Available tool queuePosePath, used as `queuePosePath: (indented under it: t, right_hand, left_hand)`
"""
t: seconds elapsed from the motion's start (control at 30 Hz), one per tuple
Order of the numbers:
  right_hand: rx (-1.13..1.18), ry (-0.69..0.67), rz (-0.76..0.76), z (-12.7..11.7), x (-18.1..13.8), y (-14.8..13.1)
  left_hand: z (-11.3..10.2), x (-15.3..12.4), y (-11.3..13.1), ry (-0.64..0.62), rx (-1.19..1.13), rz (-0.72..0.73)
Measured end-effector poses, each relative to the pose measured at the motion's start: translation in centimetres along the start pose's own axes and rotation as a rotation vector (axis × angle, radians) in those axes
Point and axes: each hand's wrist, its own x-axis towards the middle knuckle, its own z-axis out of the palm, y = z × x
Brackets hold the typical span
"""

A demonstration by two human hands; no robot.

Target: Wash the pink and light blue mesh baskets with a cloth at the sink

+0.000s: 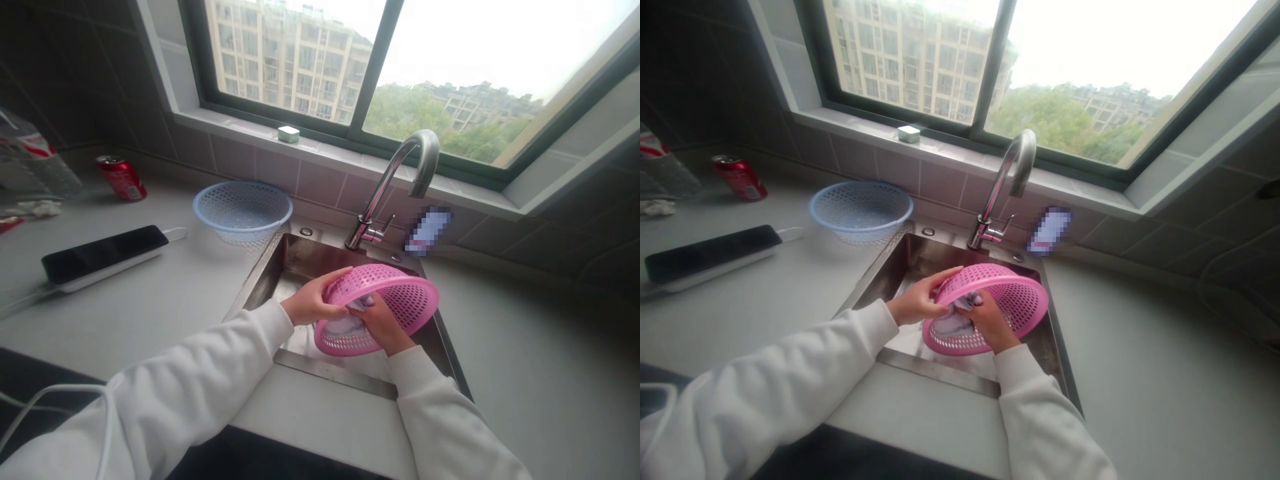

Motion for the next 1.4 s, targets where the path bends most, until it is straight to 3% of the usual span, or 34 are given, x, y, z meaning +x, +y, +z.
queuePosePath:
  t: [0.13, 0.23, 0.33, 0.43, 0.5, 0.7, 0.77, 0.93, 1.13, 1.33, 1.4]
  right_hand:
    - [0.233, 0.146, -0.044, -1.5, 0.6, 0.0]
    - [0.312, 0.171, -0.051, -1.8, 0.8, -0.1]
    - [0.232, 0.125, -0.059, -0.9, 0.4, -0.1]
    - [-0.014, 0.03, -0.027, -0.1, 0.0, -0.2]
    - [-0.049, 0.045, -0.032, -0.3, 0.1, -0.3]
    - [0.422, 0.257, -0.033, -2.0, 1.1, 0.1]
    - [0.393, 0.218, -0.024, -1.6, 0.9, 0.1]
    - [-0.018, 0.023, -0.013, -0.3, 0.1, -0.2]
    - [0.332, 0.219, -0.067, -2.4, 1.4, 0.4]
    - [0.207, 0.027, -0.016, -0.4, 0.5, 0.9]
    - [0.171, 0.043, -0.023, 0.1, 0.4, 0.9]
  left_hand:
    - [-0.3, 0.1, 0.0, -0.003, 0.025, -0.028]
    - [-0.4, 0.3, -0.2, 0.006, 0.0, -0.017]
    - [-0.3, 0.2, -0.3, 0.0, 0.001, -0.004]
    - [-0.2, 0.2, -0.3, -0.012, 0.029, -0.006]
    - [-0.3, 0.2, -0.3, -0.014, 0.057, -0.014]
    - [-0.4, 0.3, 0.0, 0.013, 0.023, -0.034]
    - [-0.2, 0.3, -0.1, 0.015, 0.024, -0.023]
    - [-0.3, 0.2, -0.4, -0.001, 0.052, -0.022]
    - [-0.5, 0.4, -0.4, 0.014, 0.027, -0.033]
    - [0.0, 0.4, -0.6, 0.01, -0.014, 0.02]
    - [-0.1, 0.4, -0.7, 0.005, -0.02, 0.008]
